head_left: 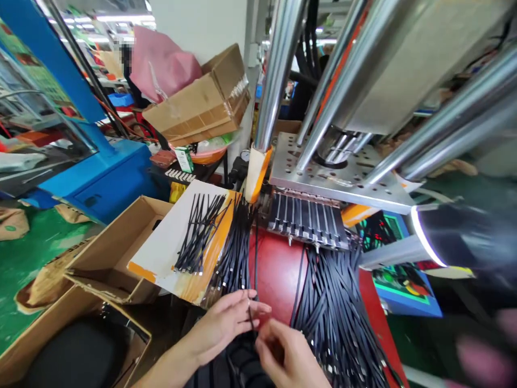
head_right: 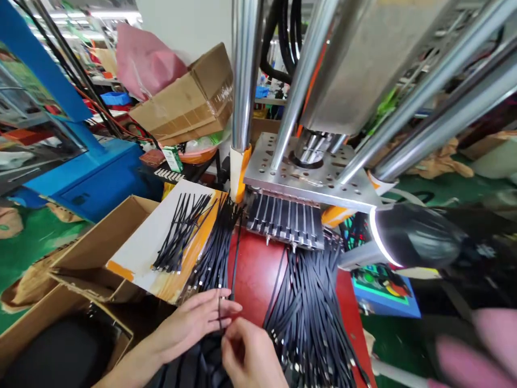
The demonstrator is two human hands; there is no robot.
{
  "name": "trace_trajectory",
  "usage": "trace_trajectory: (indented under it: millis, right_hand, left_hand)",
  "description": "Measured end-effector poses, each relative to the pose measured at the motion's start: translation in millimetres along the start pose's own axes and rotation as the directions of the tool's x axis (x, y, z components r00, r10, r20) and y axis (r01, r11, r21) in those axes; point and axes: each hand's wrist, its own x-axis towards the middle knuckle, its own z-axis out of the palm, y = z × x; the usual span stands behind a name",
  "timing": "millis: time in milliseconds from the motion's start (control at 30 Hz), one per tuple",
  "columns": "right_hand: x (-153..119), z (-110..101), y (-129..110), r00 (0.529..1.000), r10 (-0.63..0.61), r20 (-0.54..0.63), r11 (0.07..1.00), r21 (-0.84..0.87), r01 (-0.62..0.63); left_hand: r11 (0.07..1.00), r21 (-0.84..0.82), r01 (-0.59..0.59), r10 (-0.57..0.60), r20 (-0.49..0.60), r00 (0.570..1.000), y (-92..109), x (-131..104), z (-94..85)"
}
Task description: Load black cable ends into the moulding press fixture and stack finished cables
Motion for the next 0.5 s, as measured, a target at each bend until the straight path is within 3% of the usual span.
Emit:
trace_trajectory:
  millis: [67, 100, 133, 200, 233, 300, 367, 400, 500]
  right_hand:
    - [-17.0, -5.9, 0.6, 0.995, 0.093, 0.047, 0.993, -0.076, -0.089]
    - [-20.7, -9.2, 2.4, 0.983, 0.179, -0.029, 0.968, -0.175, -0.181]
    - [-20.9, -13.0, 4.5, 0.951, 0.269, -0.151, 0.911, -0.281, -0.302]
    - [-12.8, -22.0, 7.8, 0.842, 0.396, -0.367, 0.726, -0.436, -0.532]
    - [-6.5, -26.9, 8.7, 0.800, 0.440, -0.408, 0.640, -0.482, -0.598]
    - [4.8, -36.5, 9.4, 0.766, 0.508, -0.393, 0.554, -0.532, -0.640]
    - [8.7, -42.7, 10.5, 0.766, 0.525, -0.372, 0.567, -0.518, -0.640]
    - [7.0, -43.4, 11.4, 0.782, 0.499, -0.373, 0.618, -0.479, -0.623]
    - [-9.2, -35.3, 14.1, 0.886, 0.301, -0.352, 0.898, -0.210, -0.388]
  left_hand:
    - [0.994, -0.107, -0.032, 0.029, -0.034, 0.999, -8.1, 8.5, 11.6]
    - [0.994, -0.104, -0.041, 0.038, -0.031, 0.999, -10.0, 11.6, 16.7]
    - [0.996, -0.076, -0.048, 0.047, -0.022, 0.999, -11.1, 14.1, 21.0]
    - [0.998, 0.030, -0.053, 0.053, 0.002, 0.999, -12.4, 18.2, 26.2]
    - [0.994, 0.095, -0.051, 0.050, 0.013, 0.999, -13.4, 20.2, 27.1]
    - [0.972, 0.234, -0.033, 0.027, 0.029, 0.999, -16.5, 25.0, 26.1]
    - [0.938, 0.346, -0.009, 0.004, 0.016, 1.000, -20.4, 31.0, 23.8]
    - [0.924, 0.383, 0.002, -0.003, 0.002, 1.000, -22.2, 34.2, 23.3]
    - [0.943, 0.333, 0.017, -0.007, -0.030, 1.000, -23.5, 43.5, 27.8]
